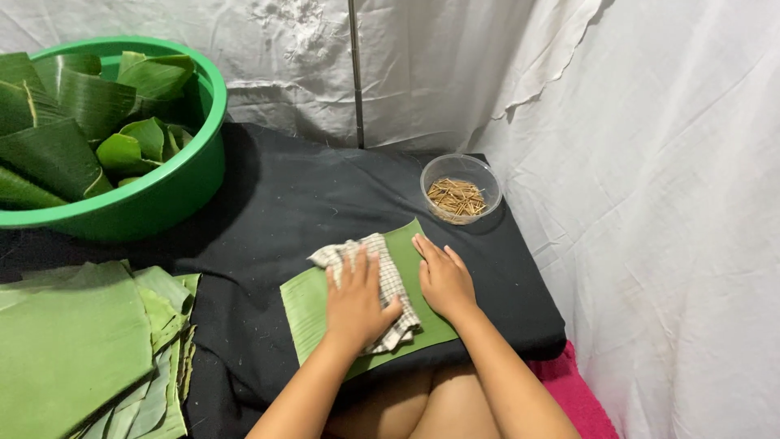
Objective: Cleaning banana leaves by wiping them with a cloth and stacking them.
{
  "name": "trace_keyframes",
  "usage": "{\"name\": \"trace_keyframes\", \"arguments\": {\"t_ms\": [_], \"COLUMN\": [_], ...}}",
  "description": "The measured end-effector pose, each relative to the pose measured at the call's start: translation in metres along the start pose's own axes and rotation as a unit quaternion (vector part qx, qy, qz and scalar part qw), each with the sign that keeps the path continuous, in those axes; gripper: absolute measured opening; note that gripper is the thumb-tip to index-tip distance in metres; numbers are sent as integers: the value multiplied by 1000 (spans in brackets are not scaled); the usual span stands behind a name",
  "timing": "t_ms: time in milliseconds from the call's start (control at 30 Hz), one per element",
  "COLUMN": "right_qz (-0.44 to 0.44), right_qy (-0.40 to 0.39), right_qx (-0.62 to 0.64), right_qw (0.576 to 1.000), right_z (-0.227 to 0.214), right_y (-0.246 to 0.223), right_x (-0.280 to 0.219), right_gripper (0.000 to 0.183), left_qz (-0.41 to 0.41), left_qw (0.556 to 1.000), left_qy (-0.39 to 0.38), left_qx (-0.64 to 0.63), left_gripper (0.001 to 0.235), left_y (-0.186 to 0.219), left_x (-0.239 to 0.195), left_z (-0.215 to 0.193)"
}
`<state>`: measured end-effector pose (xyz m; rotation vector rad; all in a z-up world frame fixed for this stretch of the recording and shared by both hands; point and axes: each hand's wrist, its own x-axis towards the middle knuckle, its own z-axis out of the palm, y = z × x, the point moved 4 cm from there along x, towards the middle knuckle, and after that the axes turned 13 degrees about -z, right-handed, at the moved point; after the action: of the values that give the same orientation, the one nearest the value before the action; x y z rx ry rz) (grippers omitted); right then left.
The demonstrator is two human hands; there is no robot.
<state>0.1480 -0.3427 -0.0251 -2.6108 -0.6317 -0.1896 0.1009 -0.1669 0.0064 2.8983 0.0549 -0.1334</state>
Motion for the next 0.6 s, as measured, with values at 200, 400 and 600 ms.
{"name": "trace_keyframes", "arguments": {"t_ms": [200, 400, 600], "right_qz": [-3, -17, -22], "right_qy": [19, 19, 25], "right_qx": [-1, 6, 5], "right_qw": [1000, 1000, 999], "right_z": [3, 11, 10], "right_y": [4, 13, 13], "right_x": [-2, 0, -1], "right_gripper": [54, 54, 53], "left_qz": [-111, -118, -25], "left_qw": [993, 993, 999], "left_qy": [-35, -5, -16], "left_qx": [31, -17, -44], "left_gripper": [94, 90, 90], "left_y": [-68, -34, 48], "left_x": [-52, -55, -25], "left_z": [12, -3, 6]}}
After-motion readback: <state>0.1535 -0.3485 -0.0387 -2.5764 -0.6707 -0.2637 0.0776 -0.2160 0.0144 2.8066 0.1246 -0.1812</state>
